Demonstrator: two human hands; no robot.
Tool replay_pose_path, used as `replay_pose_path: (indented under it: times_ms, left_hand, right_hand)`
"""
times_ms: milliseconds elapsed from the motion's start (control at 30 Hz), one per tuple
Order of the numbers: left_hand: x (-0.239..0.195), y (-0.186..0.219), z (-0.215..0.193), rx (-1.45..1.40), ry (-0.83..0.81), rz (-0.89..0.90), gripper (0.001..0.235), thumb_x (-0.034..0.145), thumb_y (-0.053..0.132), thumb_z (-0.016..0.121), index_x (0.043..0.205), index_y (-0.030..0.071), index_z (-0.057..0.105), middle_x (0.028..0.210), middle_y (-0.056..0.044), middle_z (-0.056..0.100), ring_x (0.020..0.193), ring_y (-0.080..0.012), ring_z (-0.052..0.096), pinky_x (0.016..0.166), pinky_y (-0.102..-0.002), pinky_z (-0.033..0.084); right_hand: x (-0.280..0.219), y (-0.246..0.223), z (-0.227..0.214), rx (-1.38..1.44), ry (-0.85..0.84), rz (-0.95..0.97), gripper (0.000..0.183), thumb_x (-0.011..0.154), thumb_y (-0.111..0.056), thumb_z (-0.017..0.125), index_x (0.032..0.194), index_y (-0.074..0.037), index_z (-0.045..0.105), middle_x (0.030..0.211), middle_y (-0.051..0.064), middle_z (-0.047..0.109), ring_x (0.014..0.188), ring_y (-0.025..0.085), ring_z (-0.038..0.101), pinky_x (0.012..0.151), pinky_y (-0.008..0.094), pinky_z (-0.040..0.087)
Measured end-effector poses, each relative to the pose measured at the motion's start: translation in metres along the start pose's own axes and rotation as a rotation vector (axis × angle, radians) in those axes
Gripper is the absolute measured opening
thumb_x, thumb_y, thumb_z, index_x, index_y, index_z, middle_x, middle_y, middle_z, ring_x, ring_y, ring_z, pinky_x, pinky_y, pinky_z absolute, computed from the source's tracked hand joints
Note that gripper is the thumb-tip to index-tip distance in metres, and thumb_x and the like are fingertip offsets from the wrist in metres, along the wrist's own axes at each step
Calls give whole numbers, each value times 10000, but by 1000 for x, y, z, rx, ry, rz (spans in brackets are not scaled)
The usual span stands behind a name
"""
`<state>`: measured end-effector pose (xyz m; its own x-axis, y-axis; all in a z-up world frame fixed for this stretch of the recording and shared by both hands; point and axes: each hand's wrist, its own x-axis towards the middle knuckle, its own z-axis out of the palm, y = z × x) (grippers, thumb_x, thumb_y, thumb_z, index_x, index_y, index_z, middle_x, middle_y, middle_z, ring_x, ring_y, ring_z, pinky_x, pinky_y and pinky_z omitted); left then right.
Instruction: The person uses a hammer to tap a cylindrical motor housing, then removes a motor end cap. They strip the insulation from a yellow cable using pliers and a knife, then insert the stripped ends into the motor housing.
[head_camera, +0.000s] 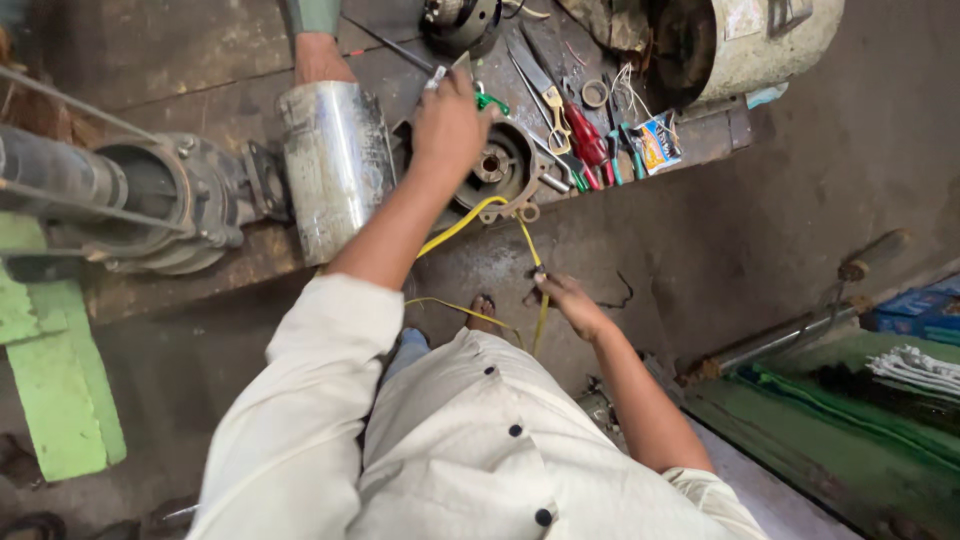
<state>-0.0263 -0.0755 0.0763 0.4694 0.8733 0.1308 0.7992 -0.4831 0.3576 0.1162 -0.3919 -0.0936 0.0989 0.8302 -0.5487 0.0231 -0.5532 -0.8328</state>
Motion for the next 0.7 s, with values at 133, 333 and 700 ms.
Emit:
replay_pose_path:
  times_ms: [133,333,700]
  left_hand:
    - [-120,11,-44,-408,-192,235,416,1008,423,599,1086,16,627,998,-216,691,915,-434,669,758,-526,529]
    - [-277,-43,-14,-515,-729,47,468,967,438,626,1144,5,630,1055,-287,669,1008,-450,643,882,-516,505]
    - [-387,-158,109,-664,-362,-417,714,895,510,718,1390,18,569,1260,-264,681,1194,-404,648,1028,-438,515]
  right_hand:
    - [-6,-2,13,209,110,-7,312,1076,-348,560,1064,-43,621,860,24,585,826,125,538,750,303,411]
    - [-16,-33,82,869,117,-146,219,1097,-323,580,1016,-120,575,883,4,509,820,139,481,788,318,410]
    - [20,-137,122,1508,10,-72,335,1067,-349,484,1058,-38,609,1047,123,655,1087,317,629,1140,554,433]
